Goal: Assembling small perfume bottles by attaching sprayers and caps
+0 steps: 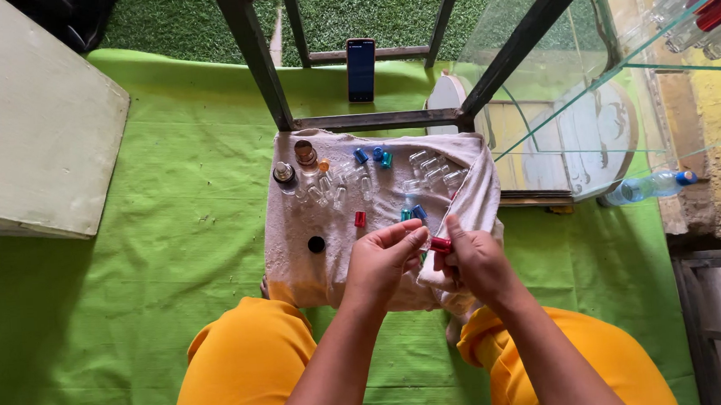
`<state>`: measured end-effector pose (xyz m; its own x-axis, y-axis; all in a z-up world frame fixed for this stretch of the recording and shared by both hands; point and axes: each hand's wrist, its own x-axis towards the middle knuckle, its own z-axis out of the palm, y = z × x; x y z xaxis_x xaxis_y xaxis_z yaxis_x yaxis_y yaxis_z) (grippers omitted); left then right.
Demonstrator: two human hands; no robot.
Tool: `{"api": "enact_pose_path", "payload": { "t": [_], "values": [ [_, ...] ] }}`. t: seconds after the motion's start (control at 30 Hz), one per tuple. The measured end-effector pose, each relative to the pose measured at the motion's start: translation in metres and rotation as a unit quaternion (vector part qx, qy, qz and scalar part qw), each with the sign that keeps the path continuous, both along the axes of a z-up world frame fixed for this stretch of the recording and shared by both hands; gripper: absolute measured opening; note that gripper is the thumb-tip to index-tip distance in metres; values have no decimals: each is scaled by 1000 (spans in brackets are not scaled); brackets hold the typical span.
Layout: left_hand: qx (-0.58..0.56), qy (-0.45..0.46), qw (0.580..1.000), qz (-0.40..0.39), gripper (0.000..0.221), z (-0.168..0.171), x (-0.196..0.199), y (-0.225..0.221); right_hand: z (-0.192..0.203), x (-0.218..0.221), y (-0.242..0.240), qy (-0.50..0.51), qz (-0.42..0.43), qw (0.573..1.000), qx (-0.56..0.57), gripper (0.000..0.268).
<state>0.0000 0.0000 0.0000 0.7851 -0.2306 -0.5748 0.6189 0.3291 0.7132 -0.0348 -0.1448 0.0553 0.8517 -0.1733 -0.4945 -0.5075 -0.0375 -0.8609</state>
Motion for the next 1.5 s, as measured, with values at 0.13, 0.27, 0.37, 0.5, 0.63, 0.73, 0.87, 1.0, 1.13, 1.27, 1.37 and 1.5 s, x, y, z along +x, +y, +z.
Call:
{"api": "enact_pose_path", "payload": {
  "t": [0.13, 0.27, 0.37, 0.5, 0.63, 0.73, 0.87, 1.0, 1.13, 1.27, 1.37, 1.5],
  "values": [
    [-21, 24, 999, 36, 43, 16, 2, 6, 4, 5, -8, -48, 6, 998, -34, 78],
    [-25, 52, 996, 63, 46, 9, 4, 9, 18, -1, 5, -105, 54, 976, -181, 43],
    [-20, 46, 997, 61, 46, 2, 3, 7, -1, 0, -3, -69, 68, 975, -201, 26],
    [-8, 42, 997, 59, 45, 5, 4, 9, 33, 1, 12, -40, 71, 979, -189, 34],
    [-8, 42, 997, 63, 44, -2, 4, 7, -2, 3, -4, -29, 73, 973, -216, 49],
    [-10, 33, 997, 64, 44, -3, 4, 5, 12, 2, 1, -45, 51, 974, -214, 29],
    [-13, 33, 998, 60, 42, -6, 2, 4, 18, 2, 8, -61, 97, 963, -243, 18],
    [-6, 28, 997, 66, 39, 2, 1, 5, 11, 0, 0, -44, 110, 970, -212, 48],
    [-11, 32, 998, 60, 42, 1, 2, 5, 14, -1, 2, -96, 113, 960, -239, 33],
    [-23, 33, 998, 43, 43, 5, -2, 3, 8, -3, 3, -121, 127, 948, -266, 25],
    [-35, 30, 998, 35, 44, 20, -4, 4, 10, -3, 1, -116, 121, 945, -280, 30],
    [-63, 22, 997, 31, 42, 26, -7, 3, 2, -4, -5, -110, 106, 946, -287, 37]
  ]
}}
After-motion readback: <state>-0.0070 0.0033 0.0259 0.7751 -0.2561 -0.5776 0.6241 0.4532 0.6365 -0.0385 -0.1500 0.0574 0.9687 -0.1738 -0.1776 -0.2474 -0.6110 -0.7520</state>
